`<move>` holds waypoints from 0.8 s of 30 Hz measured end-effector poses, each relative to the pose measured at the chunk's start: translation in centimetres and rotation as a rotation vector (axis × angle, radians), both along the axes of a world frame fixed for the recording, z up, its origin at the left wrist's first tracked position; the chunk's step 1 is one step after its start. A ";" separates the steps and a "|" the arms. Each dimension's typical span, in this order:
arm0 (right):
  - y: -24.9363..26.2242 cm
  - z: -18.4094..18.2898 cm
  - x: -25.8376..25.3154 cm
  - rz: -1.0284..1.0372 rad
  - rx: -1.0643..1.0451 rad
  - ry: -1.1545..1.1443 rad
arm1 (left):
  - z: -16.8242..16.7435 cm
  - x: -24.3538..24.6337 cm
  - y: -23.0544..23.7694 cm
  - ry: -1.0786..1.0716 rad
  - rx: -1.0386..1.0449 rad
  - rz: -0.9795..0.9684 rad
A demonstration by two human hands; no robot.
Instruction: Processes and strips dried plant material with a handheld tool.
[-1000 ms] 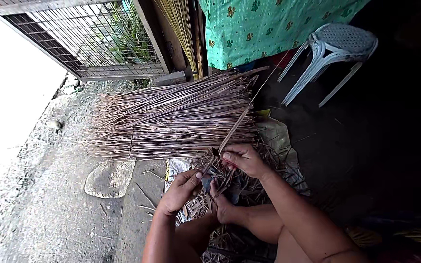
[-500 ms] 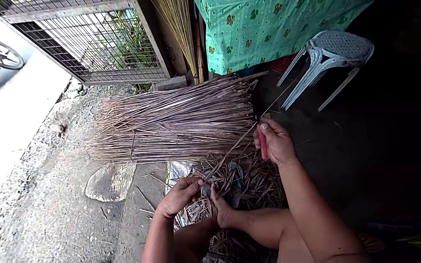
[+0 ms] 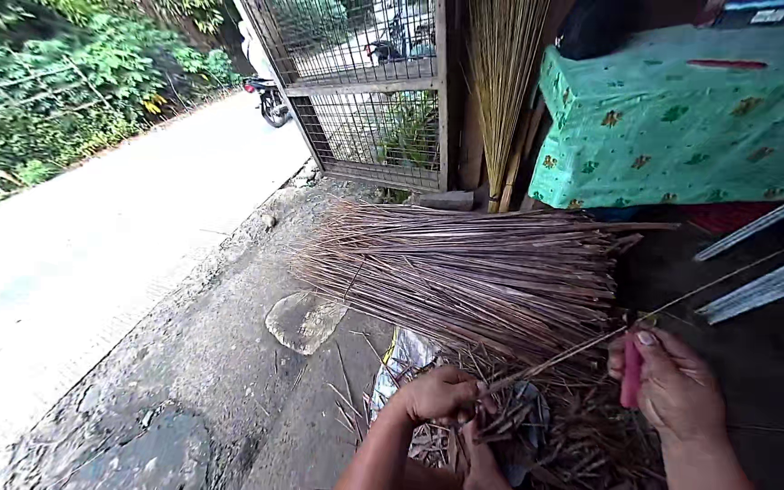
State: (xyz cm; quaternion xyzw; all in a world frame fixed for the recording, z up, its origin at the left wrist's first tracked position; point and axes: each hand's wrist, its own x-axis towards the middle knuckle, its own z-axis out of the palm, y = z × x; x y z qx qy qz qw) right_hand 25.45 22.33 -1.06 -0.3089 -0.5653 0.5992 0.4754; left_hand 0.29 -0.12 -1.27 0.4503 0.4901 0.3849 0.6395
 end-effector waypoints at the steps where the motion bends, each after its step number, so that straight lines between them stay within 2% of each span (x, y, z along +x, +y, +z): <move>1: 0.3 0.3 0.3 -0.064 -0.012 0.013 | -0.1 -0.1 -0.1 0.004 -0.002 -0.008; 3: 1.5 1.1 1.5 -0.205 -0.071 0.051 | -0.2 -0.3 -0.4 0.026 -0.009 -0.015; 5: 1.9 1.5 2.5 -0.231 -0.110 0.067 | -0.3 -0.2 -0.3 0.073 -0.013 0.005; 7: 0.4 1.5 2.0 -0.111 -0.146 -0.003 | -0.3 0.2 0.2 0.145 0.005 0.025; 11: -4.4 1.0 -2.1 0.313 -0.265 -0.094 | -0.5 1.1 0.8 0.213 0.127 0.050; 14: -4.6 0.6 -3.3 0.309 -0.277 -0.008 | -0.4 0.3 0.3 0.120 0.053 0.029; 16: -2.9 1.0 -2.2 0.222 -0.230 0.047 | -0.2 -0.3 -0.1 0.059 -0.015 -0.004; 19: -1.3 1.3 -0.4 0.144 -0.149 0.114 | 0.2 -0.4 -0.2 0.011 -0.001 -0.019; 22: -2.6 1.3 -0.7 0.209 -0.115 0.013 | 0.3 0.8 0.3 -0.052 0.045 0.107; 24: -4.2 0.8 -1.9 0.332 -0.104 -0.064 | 0.3 1.6 0.6 -0.117 0.034 0.201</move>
